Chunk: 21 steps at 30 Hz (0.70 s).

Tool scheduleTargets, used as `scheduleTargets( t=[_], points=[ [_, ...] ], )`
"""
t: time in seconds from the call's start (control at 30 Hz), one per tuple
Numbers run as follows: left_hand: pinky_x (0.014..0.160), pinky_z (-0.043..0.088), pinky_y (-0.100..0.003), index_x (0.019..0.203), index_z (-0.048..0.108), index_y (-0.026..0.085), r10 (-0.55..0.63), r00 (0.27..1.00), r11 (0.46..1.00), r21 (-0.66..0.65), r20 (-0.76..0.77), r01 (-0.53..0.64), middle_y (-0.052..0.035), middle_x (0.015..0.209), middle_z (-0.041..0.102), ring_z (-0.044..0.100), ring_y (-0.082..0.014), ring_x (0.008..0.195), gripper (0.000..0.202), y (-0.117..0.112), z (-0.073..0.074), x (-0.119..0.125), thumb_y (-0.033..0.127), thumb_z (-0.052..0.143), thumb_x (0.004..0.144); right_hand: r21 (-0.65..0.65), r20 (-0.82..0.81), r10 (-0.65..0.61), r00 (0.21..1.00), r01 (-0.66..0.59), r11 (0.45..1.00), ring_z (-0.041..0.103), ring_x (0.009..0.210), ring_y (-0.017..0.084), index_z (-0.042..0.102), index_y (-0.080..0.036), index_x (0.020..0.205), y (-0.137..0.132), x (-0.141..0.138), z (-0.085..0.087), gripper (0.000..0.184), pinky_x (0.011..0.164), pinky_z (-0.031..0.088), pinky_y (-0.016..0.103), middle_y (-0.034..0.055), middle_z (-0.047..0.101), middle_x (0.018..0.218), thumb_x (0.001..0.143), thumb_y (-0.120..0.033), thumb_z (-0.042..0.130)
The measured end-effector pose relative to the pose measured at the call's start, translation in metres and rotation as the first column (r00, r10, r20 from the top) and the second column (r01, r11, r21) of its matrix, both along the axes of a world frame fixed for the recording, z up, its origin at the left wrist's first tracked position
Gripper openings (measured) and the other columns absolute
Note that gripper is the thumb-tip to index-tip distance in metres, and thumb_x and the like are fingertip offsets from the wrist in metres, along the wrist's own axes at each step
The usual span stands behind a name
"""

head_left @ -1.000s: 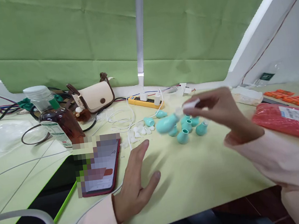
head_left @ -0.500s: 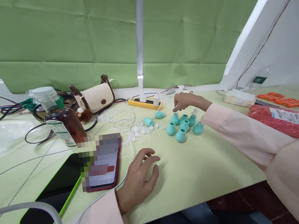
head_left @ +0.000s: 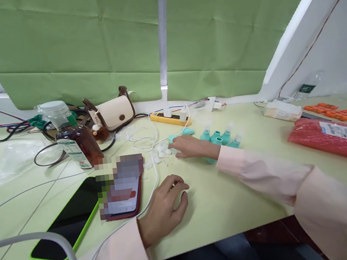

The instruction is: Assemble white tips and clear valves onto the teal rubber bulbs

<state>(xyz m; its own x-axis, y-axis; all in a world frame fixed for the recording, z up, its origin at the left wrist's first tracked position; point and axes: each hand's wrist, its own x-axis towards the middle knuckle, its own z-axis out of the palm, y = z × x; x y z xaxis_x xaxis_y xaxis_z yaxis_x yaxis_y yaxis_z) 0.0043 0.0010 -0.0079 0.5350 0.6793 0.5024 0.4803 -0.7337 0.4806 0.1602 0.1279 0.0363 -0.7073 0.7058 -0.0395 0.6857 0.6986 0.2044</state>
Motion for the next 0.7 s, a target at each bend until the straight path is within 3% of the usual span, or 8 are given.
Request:
scheduleTargets(
  t=[0.13,0.27,0.4,0.5,0.57,0.6,0.63,0.7],
  points=[
    [0.071,0.044,-0.029,0.09,0.054,0.014,0.0,1.0,1.0,0.004,-0.009,0.0,-0.009,0.091,0.051,0.053,-0.0172,0.083,0.02,0.0,-0.001,0.0,0.011,0.039,0.079,0.034,-0.009,-0.042,0.999,0.042,0.999,0.053,0.08,0.023,0.053,-0.01,0.096,0.001,-0.007,-0.015,0.023,0.059,0.033,0.027,0.0145,0.055,0.094,0.077,-0.02,0.047],
    [0.07,0.044,-0.029,0.09,0.054,0.015,-0.002,1.0,1.0,0.002,-0.002,0.002,-0.008,0.09,0.052,0.053,-0.0171,0.082,0.019,0.0,-0.003,0.0,0.012,0.039,0.079,0.056,-0.054,-0.102,0.993,0.105,0.993,0.053,0.078,0.023,0.052,-0.01,0.094,0.001,-0.009,-0.019,0.02,0.058,0.032,0.027,0.0141,0.056,0.089,0.077,-0.017,0.043],
    [0.071,0.044,-0.031,0.09,0.052,0.018,0.073,0.997,0.995,-0.074,0.036,-0.07,-0.0062,0.088,0.053,0.052,-0.0178,0.081,0.017,0.001,-0.002,0.001,0.014,0.04,0.08,0.063,-0.135,-0.177,0.975,0.187,0.98,0.053,0.078,0.023,0.05,-0.01,0.093,-0.006,-0.006,-0.009,0.02,0.057,0.033,0.027,0.0138,0.057,0.088,0.074,-0.013,0.044],
    [0.071,0.045,-0.03,0.102,0.046,0.02,0.185,0.973,0.97,-0.188,0.141,-0.157,-0.0058,0.097,0.051,0.052,-0.0169,0.083,0.022,0.002,-0.002,0.002,0.017,0.042,0.08,0.052,-0.208,-0.181,0.961,0.196,0.979,0.052,0.08,0.021,0.049,-0.012,0.094,-0.024,0.004,0.008,0.024,0.059,0.036,0.027,0.0104,0.057,0.089,0.07,-0.015,0.048],
    [0.075,0.046,-0.03,0.114,0.037,0.022,0.244,0.943,0.953,-0.237,0.226,-0.189,-0.0068,0.109,0.046,0.049,-0.0173,0.092,0.034,0.004,-0.003,0.003,0.019,0.044,0.081,-0.03,-0.268,-0.124,0.955,0.121,0.992,0.053,0.077,0.016,0.049,-0.016,0.091,-0.04,0.012,0.018,0.023,0.063,0.039,0.025,0.0043,0.058,0.085,0.067,-0.016,0.052],
    [0.078,0.045,-0.031,0.117,0.034,0.023,0.248,0.936,0.95,-0.252,0.251,-0.185,-0.0071,0.114,0.043,0.048,-0.0179,0.096,0.038,0.004,-0.004,0.003,0.02,0.045,0.081,-0.15,-0.338,-0.092,0.937,0.043,0.988,0.054,0.075,0.014,0.051,-0.016,0.088,-0.048,0.015,0.021,0.022,0.064,0.04,0.025,0.0026,0.058,0.082,0.066,-0.016,0.054],
    [0.081,0.044,-0.032,0.118,0.033,0.023,0.233,0.938,0.95,-0.264,0.257,-0.164,-0.0072,0.117,0.042,0.046,-0.0185,0.1,0.04,0.005,-0.005,0.003,0.02,0.045,0.081,-0.284,-0.396,-0.087,0.914,-0.032,0.958,0.054,0.072,0.013,0.051,-0.017,0.085,-0.055,0.018,0.023,0.021,0.063,0.041,0.024,0.0015,0.058,0.081,0.064,-0.016,0.055],
    [0.081,0.044,-0.032,0.115,0.038,0.023,0.177,0.957,0.946,-0.307,0.228,-0.102,-0.0069,0.114,0.047,0.048,-0.0194,0.099,0.035,0.005,-0.006,0.003,0.022,0.045,0.081,-0.519,-0.481,-0.137,0.866,-0.156,0.84,0.056,0.069,0.012,0.053,-0.016,0.081,-0.065,0.02,0.022,0.019,0.06,0.044,0.023,0.0009,0.058,0.078,0.063,-0.017,0.057]
  ],
)
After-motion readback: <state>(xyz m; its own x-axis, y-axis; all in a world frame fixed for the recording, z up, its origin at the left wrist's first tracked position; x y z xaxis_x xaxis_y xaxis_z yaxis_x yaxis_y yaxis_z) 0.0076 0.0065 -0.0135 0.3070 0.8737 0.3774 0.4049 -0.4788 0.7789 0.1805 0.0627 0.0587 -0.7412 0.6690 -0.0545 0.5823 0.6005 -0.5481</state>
